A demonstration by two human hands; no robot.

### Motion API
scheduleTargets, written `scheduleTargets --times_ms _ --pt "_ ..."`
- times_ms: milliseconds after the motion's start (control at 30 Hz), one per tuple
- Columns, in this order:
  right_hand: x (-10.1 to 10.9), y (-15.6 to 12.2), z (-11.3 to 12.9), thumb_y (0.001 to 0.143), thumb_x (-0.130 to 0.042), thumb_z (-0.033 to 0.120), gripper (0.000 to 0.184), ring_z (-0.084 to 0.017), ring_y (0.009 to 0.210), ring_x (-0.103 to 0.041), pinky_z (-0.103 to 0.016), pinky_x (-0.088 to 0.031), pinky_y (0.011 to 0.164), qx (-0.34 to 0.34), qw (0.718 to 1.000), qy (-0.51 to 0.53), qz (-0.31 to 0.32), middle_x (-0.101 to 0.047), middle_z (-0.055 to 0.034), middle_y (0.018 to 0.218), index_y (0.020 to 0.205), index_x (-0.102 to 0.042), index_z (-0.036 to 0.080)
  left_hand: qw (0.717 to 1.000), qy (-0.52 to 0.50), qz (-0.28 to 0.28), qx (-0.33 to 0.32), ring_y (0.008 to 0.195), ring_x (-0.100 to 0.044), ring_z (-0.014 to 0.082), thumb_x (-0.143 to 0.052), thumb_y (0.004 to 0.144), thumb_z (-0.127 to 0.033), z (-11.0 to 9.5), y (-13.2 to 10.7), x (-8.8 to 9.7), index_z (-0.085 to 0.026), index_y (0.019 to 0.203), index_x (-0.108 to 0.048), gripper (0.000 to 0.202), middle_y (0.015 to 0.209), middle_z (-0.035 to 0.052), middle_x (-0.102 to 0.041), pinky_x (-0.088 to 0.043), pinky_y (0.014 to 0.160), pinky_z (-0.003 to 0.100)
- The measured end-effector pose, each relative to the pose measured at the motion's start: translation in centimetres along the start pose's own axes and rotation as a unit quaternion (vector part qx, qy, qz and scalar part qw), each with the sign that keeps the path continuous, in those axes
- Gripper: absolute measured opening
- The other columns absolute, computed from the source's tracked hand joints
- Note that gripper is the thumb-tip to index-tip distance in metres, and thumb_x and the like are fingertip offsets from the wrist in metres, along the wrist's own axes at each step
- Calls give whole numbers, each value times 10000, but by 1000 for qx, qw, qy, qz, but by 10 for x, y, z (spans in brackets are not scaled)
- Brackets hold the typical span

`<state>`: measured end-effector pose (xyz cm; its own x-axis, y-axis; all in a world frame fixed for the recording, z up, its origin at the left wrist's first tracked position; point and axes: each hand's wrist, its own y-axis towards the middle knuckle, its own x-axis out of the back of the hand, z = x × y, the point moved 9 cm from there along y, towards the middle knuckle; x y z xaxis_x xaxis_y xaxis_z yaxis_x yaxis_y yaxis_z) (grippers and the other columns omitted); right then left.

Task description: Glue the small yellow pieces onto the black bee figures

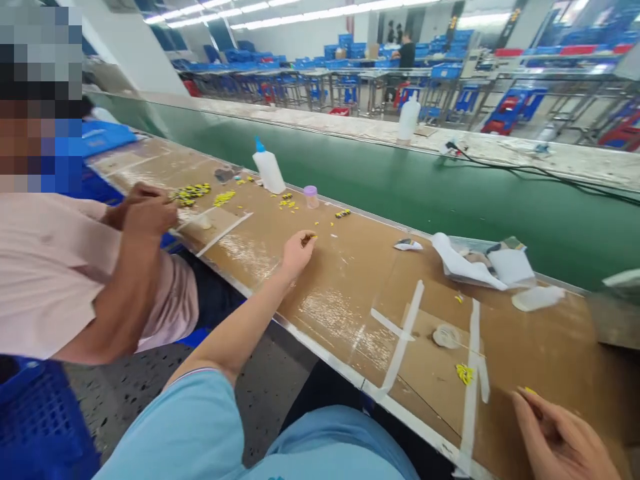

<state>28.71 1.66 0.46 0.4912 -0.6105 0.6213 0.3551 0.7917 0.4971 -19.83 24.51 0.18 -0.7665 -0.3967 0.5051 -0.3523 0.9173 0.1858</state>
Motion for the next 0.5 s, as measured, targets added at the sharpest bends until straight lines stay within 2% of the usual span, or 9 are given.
scheduleTargets --times_ms 67,100,200,300,400,500 --pt "-9 9 24 772 -568 616 436 -150 541 -513 -308 -427 549 20 1000 6 9 -625 -44 679 783 -689 197 996 -56 62 -7 661 -586 135 -532 786 -269 -23 -24 -31 -169 863 -608 148 727 15 -624 -485 700 284" --pt "-16 14 36 777 -562 614 444 -137 523 -506 -295 -423 539 35 999 20 16 -627 -40 669 794 -697 191 986 -121 118 -3 640 -578 122 -563 769 -292 -36 -40 -50 -168 847 -608 154 704 3 -612 -481 683 270" --pt "-36 25 59 779 -565 612 469 -118 498 -517 -264 -425 512 54 997 49 39 -632 -30 642 843 -709 170 927 -272 257 36 617 -563 91 -672 689 -354 -74 -95 -100 -165 798 -616 225 713 -5 -621 -472 669 245" --pt "-46 29 69 837 -529 549 418 -104 486 -524 -243 -410 474 63 996 57 38 -654 -32 667 824 -715 176 854 -365 348 125 606 -585 90 -738 624 -372 -95 -146 -139 -154 770 -620 288 727 10 -645 -477 652 246" --pt "-46 29 76 876 -513 464 350 -94 492 -532 -230 -411 473 92 994 56 29 -660 -28 695 803 -715 187 796 -399 408 203 605 -607 96 -802 553 -362 -101 -184 -164 -134 772 -639 356 722 24 -666 -489 697 265" --pt "-46 28 80 887 -510 421 312 -90 490 -532 -227 -421 486 119 991 45 33 -663 -25 717 815 -707 191 768 -413 423 248 664 -641 112 -850 479 -375 -98 -203 -174 -124 755 -647 425 719 29 -682 -491 783 281"
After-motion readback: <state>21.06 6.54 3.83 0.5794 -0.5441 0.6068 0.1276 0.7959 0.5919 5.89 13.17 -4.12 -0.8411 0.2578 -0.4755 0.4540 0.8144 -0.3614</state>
